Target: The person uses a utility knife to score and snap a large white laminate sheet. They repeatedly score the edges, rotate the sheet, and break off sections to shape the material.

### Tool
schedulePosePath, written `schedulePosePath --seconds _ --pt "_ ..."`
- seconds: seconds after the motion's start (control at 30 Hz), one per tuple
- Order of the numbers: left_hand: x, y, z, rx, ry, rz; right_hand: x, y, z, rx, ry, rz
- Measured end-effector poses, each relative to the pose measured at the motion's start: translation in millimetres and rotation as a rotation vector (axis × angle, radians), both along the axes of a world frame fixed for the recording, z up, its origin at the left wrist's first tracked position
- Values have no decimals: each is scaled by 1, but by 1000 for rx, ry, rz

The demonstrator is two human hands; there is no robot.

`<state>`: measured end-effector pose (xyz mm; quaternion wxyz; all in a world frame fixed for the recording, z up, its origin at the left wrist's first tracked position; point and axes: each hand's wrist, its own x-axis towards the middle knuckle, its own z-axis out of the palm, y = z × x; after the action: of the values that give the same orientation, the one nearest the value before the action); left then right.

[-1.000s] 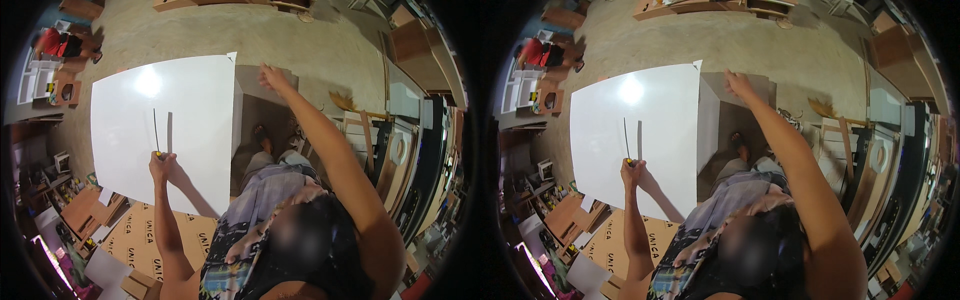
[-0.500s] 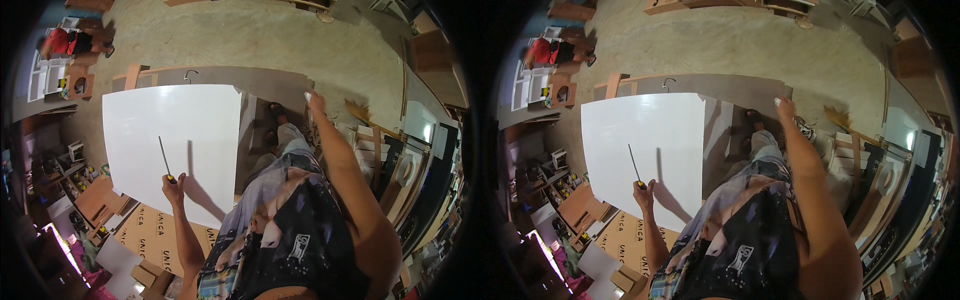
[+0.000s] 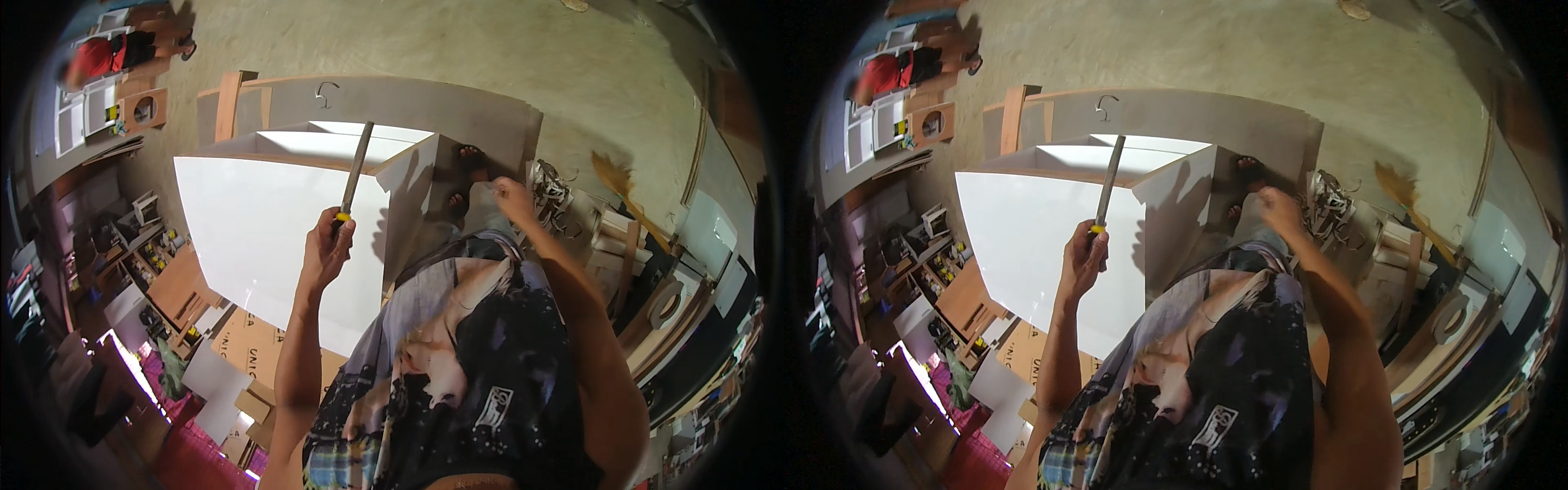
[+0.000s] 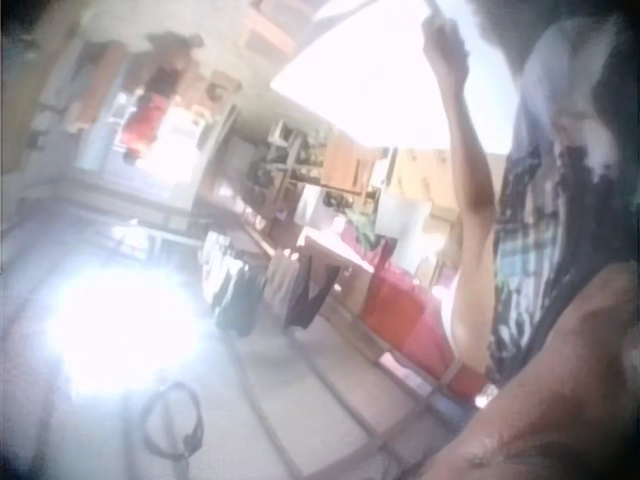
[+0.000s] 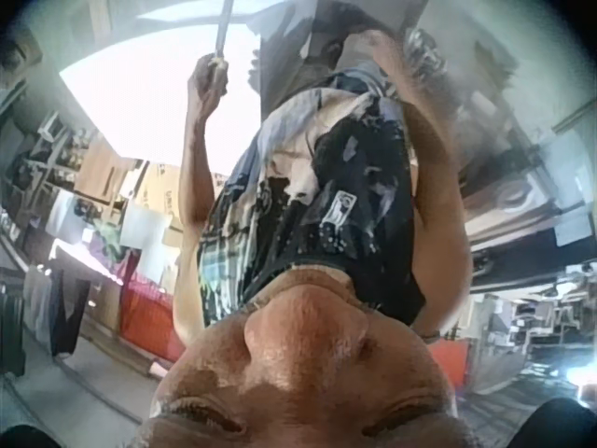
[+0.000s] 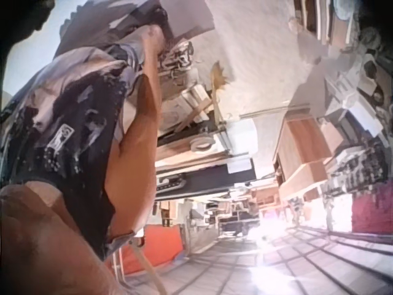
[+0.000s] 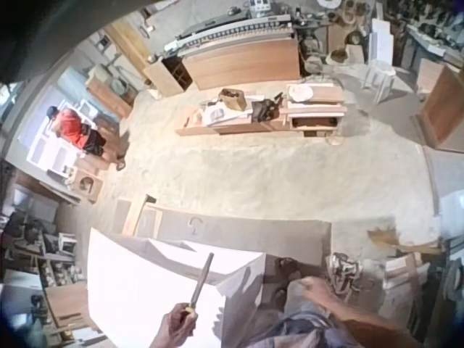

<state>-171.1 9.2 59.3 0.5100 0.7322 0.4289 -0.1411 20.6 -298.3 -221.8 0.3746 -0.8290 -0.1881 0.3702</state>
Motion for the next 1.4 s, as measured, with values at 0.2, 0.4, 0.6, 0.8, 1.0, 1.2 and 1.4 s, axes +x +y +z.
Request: schedulePosePath --seconds 0.2,0.4,0.6,0.8,1.0,1.2,1.4 --pt "25 -10 12 -14 80 43 -43 168 128 487 742 -68" --pt "27 -23 7 -24 25 91 -52 183 155 462 779 -188" --pt "14 -22 -10 30 15 46 -52 185 162 412 1122 -443" --pt "12 -29 -13 75 -25 50 -51 183 152 393 1255 -478" --pt "2 -41 -15 330 -37 -56 -49 181 160 406 1296 -534" --pt "-3 -47 -11 311 -9 68 -43 177 161 365 1275 -464" --pt "1 -49 -8 225 -49 137 -41 175 169 299 1303 -460"
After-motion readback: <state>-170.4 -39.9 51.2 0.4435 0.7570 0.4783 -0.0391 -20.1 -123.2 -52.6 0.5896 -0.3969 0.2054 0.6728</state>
